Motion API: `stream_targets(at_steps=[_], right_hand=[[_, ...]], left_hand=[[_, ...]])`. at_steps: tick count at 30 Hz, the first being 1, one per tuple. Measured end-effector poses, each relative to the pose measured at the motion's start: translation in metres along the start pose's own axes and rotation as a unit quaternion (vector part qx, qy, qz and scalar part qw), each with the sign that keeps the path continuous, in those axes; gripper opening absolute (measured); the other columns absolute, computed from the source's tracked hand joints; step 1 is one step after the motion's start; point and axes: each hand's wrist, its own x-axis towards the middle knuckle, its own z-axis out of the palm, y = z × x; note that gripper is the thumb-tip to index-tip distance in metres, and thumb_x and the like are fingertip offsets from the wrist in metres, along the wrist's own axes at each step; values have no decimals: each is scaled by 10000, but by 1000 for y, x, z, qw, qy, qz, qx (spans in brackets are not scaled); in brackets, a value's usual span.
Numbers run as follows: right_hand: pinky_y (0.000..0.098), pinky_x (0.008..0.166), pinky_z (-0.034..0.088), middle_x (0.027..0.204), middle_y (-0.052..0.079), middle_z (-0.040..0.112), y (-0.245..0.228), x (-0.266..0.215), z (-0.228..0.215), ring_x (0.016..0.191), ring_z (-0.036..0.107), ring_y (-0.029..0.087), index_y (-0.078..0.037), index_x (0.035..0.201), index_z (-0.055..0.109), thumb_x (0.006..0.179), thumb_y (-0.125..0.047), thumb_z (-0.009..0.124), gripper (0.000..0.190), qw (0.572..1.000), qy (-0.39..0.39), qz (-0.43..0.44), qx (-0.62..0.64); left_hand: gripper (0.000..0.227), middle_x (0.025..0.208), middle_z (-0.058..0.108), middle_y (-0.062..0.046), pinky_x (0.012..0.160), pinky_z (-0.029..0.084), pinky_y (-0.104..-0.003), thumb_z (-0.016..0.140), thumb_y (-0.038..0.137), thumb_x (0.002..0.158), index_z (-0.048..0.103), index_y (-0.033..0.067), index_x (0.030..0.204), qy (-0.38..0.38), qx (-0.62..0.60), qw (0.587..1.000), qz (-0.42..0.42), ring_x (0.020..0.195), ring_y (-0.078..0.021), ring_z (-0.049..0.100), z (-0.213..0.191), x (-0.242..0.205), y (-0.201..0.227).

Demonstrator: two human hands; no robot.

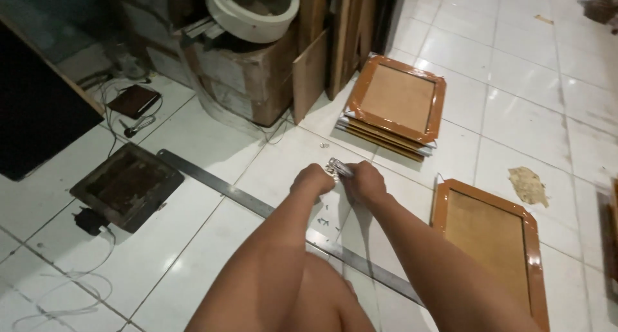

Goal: Measuring and attaching metal clips to the back of wooden picture frames using a hand tool.

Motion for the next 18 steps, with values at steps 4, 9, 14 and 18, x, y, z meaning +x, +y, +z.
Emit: stream_targets(at_steps=[4,9,14,18], right_hand=[[543,1106,603,1221,124,856,7,16,3,1268,770,394,-238,1300,842,996,-281,781,313,999,-11,37,-27],[564,1096,602,1282,183,835,-5,12,-8,1291,765,417,-148,1385,810,957,-260,841,443,995,-50,57,-71],[553,1101,600,1283,199,838,5,0,-2,1303,760,439,-113,1383,827,942,-317,828,485,988,-108,88,-70],[561,1101,605,1312,169,827,9,9,-3,1325,746,428,-180,1411,803,894,-338,851,543,989,-90,64,-99]], left_hand=[[528,1300,809,-229,1088,596,-599,698,242,920,770,5,1386,-9,-13,1000,-27,1294,-429,754,7,11,-5],[540,1271,808,-257,1061,586,-652,726,239,900,773,-5,1380,-4,-34,999,-30,1265,-464,758,22,44,-16],[471,1281,807,-221,1035,607,-608,598,177,1016,746,-6,1424,-21,-29,999,-26,1239,-433,779,2,7,-4],[440,1216,820,-203,991,630,-578,610,168,1017,762,10,1399,-13,-25,999,-33,1139,-396,815,0,4,-5]])
